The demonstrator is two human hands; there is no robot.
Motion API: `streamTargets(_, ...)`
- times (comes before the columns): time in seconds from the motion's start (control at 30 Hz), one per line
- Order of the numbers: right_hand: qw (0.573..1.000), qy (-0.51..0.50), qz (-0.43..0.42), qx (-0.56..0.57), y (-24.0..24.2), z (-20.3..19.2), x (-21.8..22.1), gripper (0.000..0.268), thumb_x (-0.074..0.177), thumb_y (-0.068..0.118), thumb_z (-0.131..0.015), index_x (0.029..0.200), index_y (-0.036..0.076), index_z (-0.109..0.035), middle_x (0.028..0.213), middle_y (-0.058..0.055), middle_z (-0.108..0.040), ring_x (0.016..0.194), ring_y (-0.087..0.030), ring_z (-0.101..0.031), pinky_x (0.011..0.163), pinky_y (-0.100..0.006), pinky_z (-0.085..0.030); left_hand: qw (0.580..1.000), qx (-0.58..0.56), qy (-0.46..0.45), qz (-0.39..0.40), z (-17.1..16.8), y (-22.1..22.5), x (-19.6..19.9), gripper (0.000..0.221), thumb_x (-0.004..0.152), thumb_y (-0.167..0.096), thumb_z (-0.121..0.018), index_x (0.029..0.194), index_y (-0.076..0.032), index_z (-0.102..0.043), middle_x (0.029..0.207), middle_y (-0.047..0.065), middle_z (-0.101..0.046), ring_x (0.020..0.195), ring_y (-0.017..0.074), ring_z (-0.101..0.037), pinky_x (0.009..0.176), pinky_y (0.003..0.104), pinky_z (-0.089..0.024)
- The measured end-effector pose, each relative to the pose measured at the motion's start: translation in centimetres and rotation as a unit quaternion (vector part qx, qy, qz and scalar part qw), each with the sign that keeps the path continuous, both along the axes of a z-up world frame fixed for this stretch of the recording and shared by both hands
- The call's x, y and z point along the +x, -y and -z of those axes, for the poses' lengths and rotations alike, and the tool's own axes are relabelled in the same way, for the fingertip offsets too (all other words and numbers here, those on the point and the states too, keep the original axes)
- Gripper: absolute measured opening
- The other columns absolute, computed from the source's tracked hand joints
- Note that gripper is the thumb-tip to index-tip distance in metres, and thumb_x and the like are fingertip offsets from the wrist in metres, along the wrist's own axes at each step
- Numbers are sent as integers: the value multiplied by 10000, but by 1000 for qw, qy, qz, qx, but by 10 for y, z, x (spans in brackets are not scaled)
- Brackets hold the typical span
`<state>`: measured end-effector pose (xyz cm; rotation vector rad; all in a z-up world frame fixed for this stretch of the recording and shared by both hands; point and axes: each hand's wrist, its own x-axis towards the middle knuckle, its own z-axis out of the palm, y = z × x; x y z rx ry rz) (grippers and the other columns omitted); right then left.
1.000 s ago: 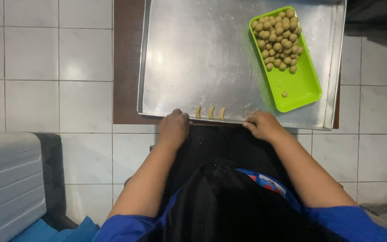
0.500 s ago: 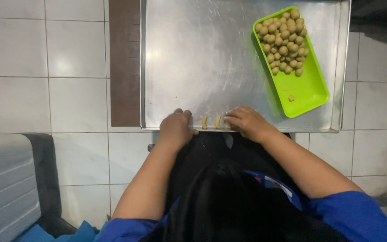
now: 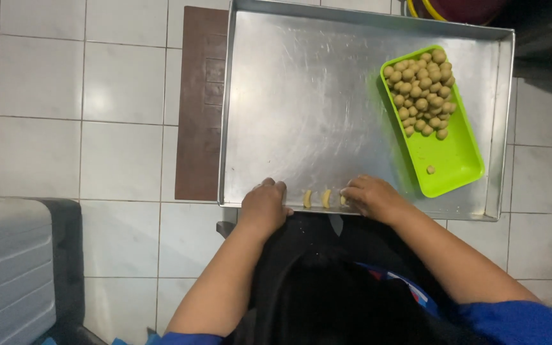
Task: Shaping small dough balls into crescent-shaped cookies and arranging them on a baking tray.
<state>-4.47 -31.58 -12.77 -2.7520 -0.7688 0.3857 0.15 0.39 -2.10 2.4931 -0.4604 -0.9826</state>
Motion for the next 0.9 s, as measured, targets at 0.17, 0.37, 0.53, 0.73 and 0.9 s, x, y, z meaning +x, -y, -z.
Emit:
streamTargets(0.17,969,-44,193,150,9,-2,11,123,866,275,-793,970,215,-763,892,20,-745,909,-204,-729,804,-325,-567,1000,-5,-27,3,9,2,-1,379,869,-140,-755,1202,33,-704,1105,260,-684,1048,445,-701,879,523,-586)
streamTargets(0.37,832,-66,479,271,-4,7,48,233,787,98,-854,1008,67,-788,798,-70,-711,710,-147,-641,654,-276,-537,1000,12,-19,10,38,10,-7,238,849,-102,-753,1048,30,-760,943,232,-702,909,415,-728,783,514,-608)
streamTargets(0.53,771,-47,532,347,-20,16,112,229,799,133,-864,995,62,-768,742,-36,-680,655,-114,-664,597,-247,-532,998,7,-48,26,47,17,-11,195,842,-96,-755,986,35,-767,854,234,-709,852,413,-738,723,516,-617)
streamTargets(0.73,752,67,551,356,-35,37,220,168,775,193,-881,913,140,-801,673,6,-651,634,-90,-654,567,-252,-513,997,9,-51,51,58,21,-17,192,848,-99,-754,969,50,-756,861,223,-697,858,423,-729,719,553,-605)
streamTargets(0.9,779,198,545,237,-28,56,300,120,759,289,-820,733,187,-762,671,83,-686,631,-102,-627,628,-297,-504,987,96,-50,121,59,24,-23,142,1034,-197,-605,1076,-107,-706,1049,95,-685,925,257,-699,710,370,-578)
